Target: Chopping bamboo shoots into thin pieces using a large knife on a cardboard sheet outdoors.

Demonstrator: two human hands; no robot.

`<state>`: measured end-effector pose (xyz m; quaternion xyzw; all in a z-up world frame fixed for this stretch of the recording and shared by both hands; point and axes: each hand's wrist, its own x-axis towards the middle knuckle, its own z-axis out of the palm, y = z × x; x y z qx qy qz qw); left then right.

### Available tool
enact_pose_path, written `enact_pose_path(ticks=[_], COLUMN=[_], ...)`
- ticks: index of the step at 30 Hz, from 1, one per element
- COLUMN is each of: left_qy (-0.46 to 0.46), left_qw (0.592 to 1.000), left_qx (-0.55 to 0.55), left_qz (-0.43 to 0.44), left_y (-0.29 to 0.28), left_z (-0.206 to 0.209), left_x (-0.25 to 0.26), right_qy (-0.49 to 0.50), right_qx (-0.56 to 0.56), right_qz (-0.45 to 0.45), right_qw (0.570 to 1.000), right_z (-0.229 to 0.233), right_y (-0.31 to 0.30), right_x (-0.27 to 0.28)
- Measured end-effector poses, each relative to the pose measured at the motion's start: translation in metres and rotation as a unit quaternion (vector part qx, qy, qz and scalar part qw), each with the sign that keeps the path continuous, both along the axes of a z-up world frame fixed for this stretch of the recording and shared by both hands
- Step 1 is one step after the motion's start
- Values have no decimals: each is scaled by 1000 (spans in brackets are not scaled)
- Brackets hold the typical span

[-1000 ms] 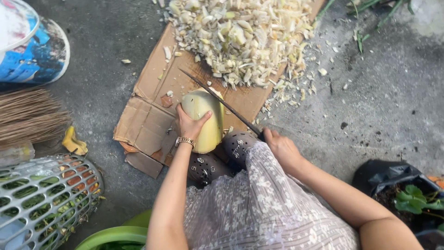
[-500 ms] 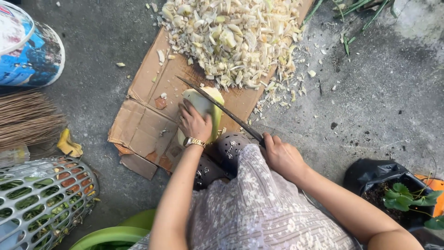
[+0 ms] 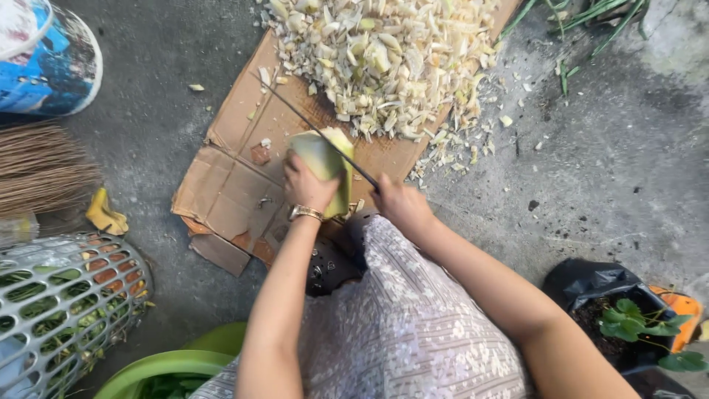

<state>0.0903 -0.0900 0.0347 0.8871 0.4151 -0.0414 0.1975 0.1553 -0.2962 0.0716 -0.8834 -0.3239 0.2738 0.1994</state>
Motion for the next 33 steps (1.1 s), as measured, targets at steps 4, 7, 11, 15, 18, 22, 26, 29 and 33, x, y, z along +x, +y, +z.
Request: enact_pose_path(ticks=[4, 7, 11, 15, 18, 22, 26, 29, 33], left_qy=[-30, -24, -31, -37, -7, -23, -76, -78, -75], left_qw=[996, 995, 992, 994, 993, 992, 989, 991, 991], left_qx=[-43, -50, -79, -63, -61, -62, -50, -42, -31], left_qz=[76, 79, 94, 82, 103, 104, 114, 97, 109], left_y=[24, 21, 23, 19, 15, 17, 27, 27, 19], left_z=[1, -6, -3, -4, -8, -18, -32, -28, -44], left_x=[6, -5, -1, 8, 7, 0, 1, -8, -8], right_qy=[-122, -90, -69, -113, -67, -87, -90, 135, 208], right_qx=[20, 16, -41, -33, 2, -26, 78, 94, 99], right_qz=[18, 58, 57, 28, 31, 36, 107, 79, -26], right_qw=[992, 994, 995, 993, 997, 995, 987, 983, 973], right_z=[0, 13, 29, 28, 14, -1, -41, -40, -36], right_y=[38, 17, -1, 19, 44, 47, 40, 32, 23], right_x=[11, -5, -9, 7, 19, 35, 96, 93, 66])
